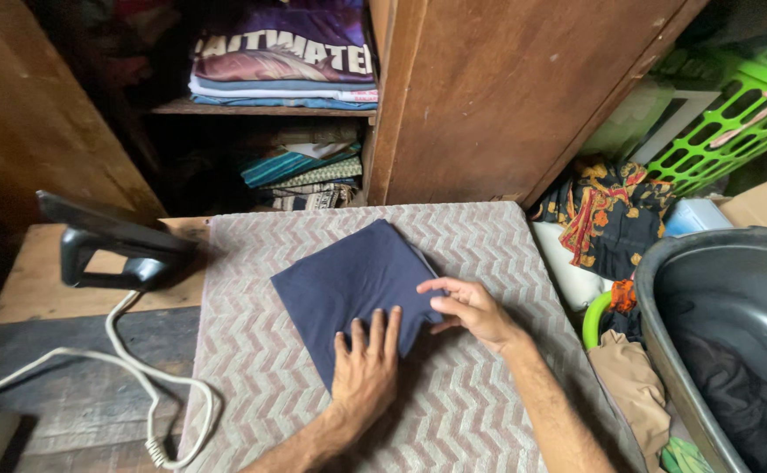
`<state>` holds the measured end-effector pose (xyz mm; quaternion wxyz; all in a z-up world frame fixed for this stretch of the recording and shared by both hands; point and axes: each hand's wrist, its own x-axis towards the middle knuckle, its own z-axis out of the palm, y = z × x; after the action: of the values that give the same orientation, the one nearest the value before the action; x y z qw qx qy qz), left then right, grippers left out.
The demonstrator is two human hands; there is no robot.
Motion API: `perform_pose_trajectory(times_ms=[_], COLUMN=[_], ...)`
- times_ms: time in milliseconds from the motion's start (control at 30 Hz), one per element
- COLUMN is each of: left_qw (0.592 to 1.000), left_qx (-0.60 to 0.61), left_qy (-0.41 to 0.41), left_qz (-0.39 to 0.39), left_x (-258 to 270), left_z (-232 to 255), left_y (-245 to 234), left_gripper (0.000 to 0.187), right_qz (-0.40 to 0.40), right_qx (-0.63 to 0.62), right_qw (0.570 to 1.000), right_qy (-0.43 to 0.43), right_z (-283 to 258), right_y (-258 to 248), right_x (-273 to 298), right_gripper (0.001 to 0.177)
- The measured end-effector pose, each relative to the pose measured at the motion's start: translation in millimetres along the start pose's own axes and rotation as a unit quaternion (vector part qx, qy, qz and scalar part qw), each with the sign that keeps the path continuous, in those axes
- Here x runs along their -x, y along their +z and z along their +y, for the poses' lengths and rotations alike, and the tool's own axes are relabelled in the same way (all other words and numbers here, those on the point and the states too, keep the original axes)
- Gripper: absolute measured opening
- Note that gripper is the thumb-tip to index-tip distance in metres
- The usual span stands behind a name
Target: The person irons a blue shirt on an ironing board, folding and smoothing the fabric by hand and with an iron before folding it into a square.
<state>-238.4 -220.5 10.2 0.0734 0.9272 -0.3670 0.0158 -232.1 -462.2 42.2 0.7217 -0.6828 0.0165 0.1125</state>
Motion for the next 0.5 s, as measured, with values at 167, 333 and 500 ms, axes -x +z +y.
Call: perform_pose_trajectory(times_ms=[167,333,500], left_qw=[0.997,0.989,0.98], left_qx=[0.0,0.1,0.142], left_qy=[-0.012,-0.077,-0.08], left_qz=[0.077,0.076,0.114], left_x=[17.7,18.9,21.3], left_z=[-36.4,-57.4,-69.2], left_y=[2.8,-33.0,-105.8], left_gripper=[0.065,0.038,0.025], right_qz=[-0.073,0.13,0.173], right_qx=[0.118,0.347,0.337], right_qw=[0.99,0.901,0.873], right_qy=[0.022,-0.226,-0.308], right_z=[-35.1,-32.0,-58.1], right_y=[14.6,25.6,36.9], right_x=[8.0,-5.4,-3.4], right_gripper=[0.071,0.056,0.042])
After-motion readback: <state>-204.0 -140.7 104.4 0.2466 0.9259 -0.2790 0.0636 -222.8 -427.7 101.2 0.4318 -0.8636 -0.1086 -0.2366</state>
